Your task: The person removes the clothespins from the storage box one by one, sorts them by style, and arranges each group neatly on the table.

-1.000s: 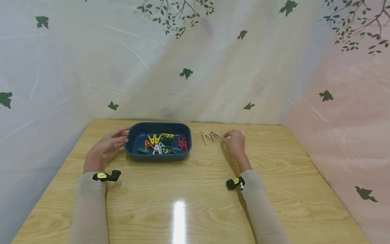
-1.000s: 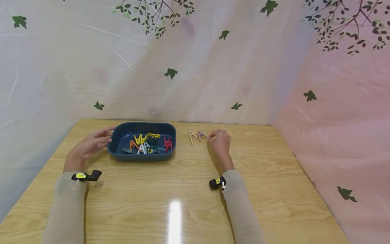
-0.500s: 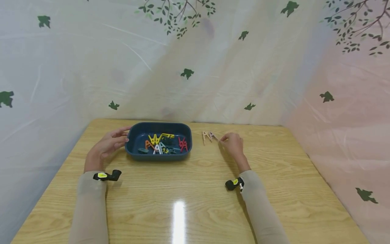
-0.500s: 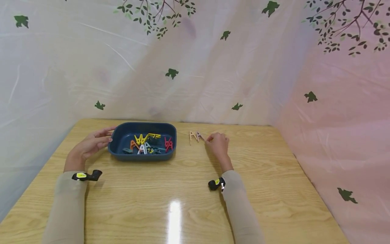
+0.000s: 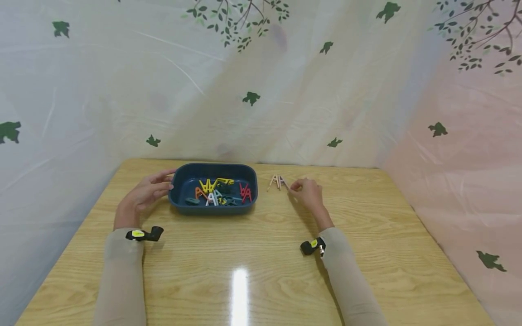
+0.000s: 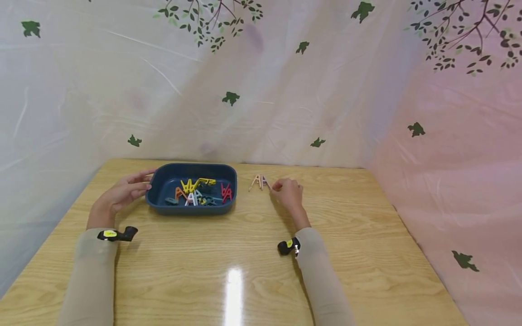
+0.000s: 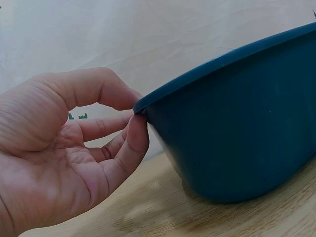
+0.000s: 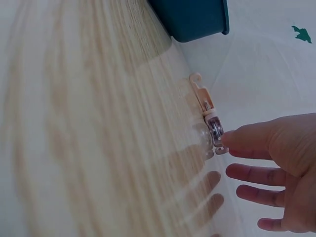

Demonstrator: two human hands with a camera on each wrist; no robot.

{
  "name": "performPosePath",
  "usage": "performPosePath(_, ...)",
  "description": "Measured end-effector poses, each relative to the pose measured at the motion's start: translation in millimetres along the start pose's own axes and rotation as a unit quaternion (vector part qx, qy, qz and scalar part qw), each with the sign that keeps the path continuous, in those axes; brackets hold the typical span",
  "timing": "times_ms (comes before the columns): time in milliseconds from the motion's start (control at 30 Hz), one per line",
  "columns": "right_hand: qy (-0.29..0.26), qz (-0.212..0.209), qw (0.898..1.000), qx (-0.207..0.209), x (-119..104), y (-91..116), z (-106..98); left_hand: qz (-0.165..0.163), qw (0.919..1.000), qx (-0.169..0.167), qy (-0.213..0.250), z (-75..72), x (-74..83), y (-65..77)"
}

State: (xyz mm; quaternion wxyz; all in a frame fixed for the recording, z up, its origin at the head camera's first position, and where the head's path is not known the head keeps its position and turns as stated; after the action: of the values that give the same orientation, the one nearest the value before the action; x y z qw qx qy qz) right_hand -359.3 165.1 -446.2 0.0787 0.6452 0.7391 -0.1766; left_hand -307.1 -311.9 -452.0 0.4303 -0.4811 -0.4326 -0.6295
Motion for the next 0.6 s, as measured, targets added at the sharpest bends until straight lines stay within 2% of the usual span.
performPosePath(233,-0.016,-0.016,1.0,-0.005,-4.3,0.2,-1.1,-0.003,1.0,-0.002,-0.008,-0.5,-0.3,0.0)
performPosePath(433,-0.005,-0.018,1.0,-0.017,-4.3,-0.9,0.4,-0.006,1.0,0.002,-0.004,-0.9,-0.8,-0.7)
performPosePath(600,-0.006,-0.034,0.999,-0.01,-5.3,-2.1,-1.3,-0.007,1.0,0.004,0.001,-0.4,-0.8,-0.8)
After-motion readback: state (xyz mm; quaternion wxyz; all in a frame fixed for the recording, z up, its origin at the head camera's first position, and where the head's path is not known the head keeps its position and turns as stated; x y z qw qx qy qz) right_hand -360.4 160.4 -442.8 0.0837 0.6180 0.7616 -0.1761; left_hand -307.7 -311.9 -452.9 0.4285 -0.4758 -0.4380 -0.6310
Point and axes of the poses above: each hand's wrist, its own y-axis away from the middle knuckle, its own z-axis out of the palm, x = y × z, the point moved 5 cm from there along -y, towards the middle knuckle, and after that the axes turned 12 degrees about y, right-handed, at the moved point
